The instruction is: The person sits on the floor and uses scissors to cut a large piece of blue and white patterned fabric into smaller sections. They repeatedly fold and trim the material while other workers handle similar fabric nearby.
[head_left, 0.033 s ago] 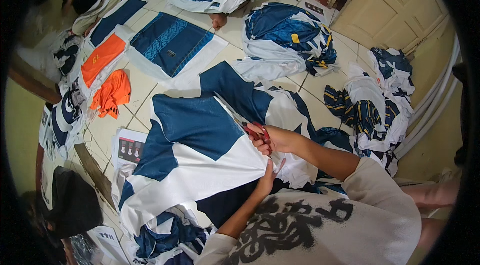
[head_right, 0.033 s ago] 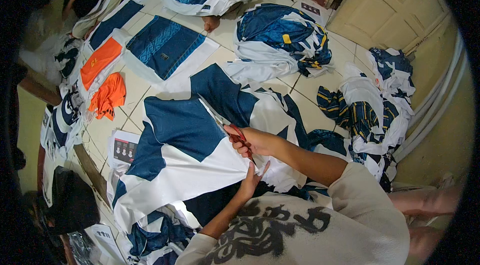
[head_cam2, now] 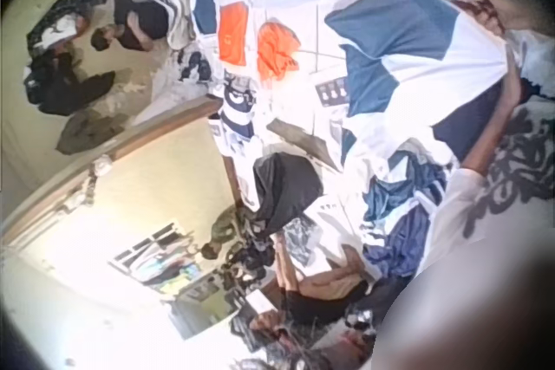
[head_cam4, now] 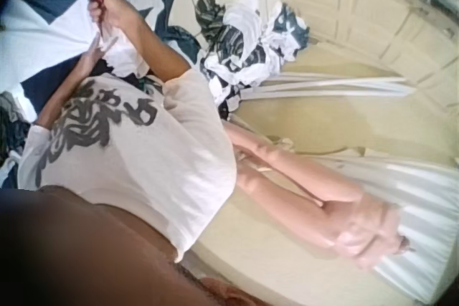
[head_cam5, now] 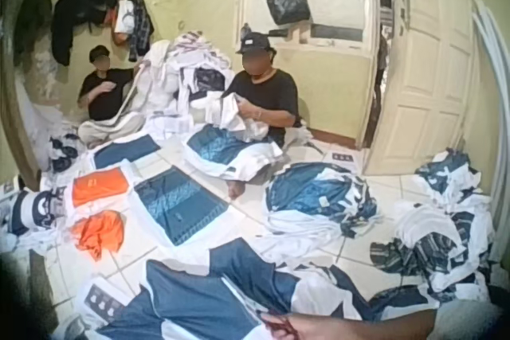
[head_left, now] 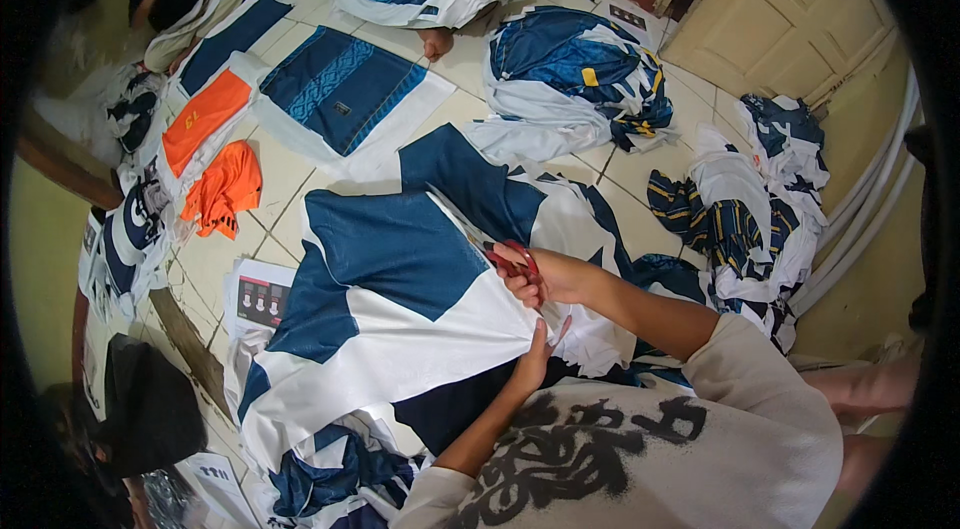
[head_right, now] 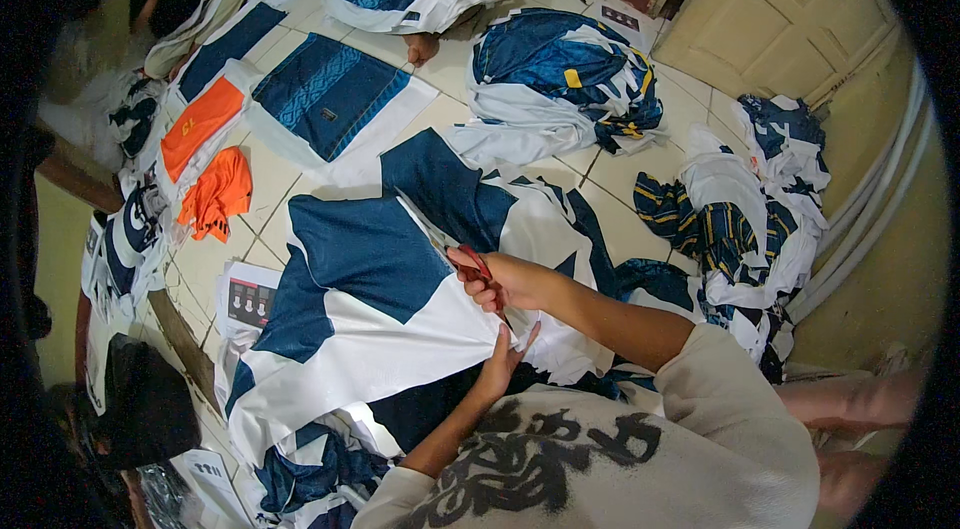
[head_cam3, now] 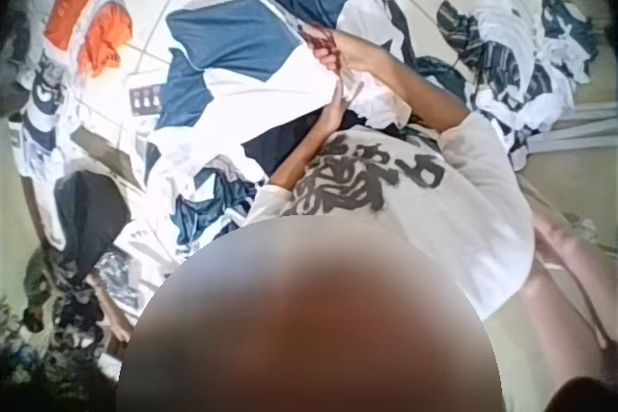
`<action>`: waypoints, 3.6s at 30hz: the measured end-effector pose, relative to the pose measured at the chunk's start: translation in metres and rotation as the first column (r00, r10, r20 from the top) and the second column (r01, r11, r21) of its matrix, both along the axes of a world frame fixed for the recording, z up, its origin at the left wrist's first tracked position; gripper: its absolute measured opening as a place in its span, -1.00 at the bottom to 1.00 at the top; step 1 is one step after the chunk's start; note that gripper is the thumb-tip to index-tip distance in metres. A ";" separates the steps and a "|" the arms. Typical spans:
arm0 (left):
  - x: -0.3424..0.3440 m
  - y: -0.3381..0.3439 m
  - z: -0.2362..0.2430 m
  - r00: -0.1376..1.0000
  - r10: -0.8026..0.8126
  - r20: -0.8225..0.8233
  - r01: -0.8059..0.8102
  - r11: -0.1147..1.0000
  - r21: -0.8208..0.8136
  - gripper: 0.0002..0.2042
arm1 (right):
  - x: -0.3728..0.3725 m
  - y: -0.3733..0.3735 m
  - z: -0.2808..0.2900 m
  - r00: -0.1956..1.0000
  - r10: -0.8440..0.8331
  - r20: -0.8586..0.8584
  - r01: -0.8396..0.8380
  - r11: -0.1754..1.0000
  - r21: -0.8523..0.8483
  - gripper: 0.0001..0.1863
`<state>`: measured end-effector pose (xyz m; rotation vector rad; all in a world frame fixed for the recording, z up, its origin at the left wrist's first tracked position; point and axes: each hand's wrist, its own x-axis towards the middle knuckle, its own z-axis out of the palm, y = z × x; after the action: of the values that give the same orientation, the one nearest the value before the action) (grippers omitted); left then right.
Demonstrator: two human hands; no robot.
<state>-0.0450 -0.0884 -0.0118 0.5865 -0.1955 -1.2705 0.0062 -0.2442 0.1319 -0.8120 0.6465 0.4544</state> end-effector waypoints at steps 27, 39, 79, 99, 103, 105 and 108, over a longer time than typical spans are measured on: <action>0.012 0.002 0.076 0.655 -0.386 0.650 0.301 0.922 0.244 -0.50 | 0.037 -0.023 -0.010 0.991 -0.039 0.130 0.045 0.998 -0.041 -0.52; -0.004 -0.002 0.091 0.303 -0.595 0.744 0.507 0.762 0.403 -0.50 | 0.054 -0.024 -0.024 0.978 -0.161 0.129 0.161 0.987 0.016 -0.53; 0.045 0.017 0.108 0.405 -0.469 0.785 0.409 0.861 0.303 -0.23 | -0.015 -0.060 0.025 0.528 0.750 0.399 -0.101 0.522 -0.847 -0.80; 0.289 0.372 0.217 -0.106 0.769 0.630 -0.989 -0.015 -0.147 -0.40 | -0.035 -0.198 0.159 0.691 0.273 0.669 0.704 -0.463 -0.538 -0.70; 0.229 0.375 0.136 0.073 0.668 0.740 -0.993 -0.021 0.117 -0.40 | -0.081 -0.158 0.047 0.794 0.001 0.608 0.607 -0.039 -0.793 -0.81; 0.205 0.387 0.092 0.163 0.699 0.696 -0.964 -0.038 0.264 -0.41 | -0.098 -0.138 -0.002 0.857 0.009 0.516 0.516 -0.031 -0.856 -0.74; 0.165 0.390 0.036 0.287 0.649 0.704 -0.827 -0.203 0.524 -0.47 | -0.124 -0.113 -0.053 0.918 0.029 0.397 0.397 -0.105 -0.912 -0.69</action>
<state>0.1198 0.3012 0.0243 1.4734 0.7398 0.1412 -0.1179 -0.3569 0.0784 -2.2201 0.7479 -0.6703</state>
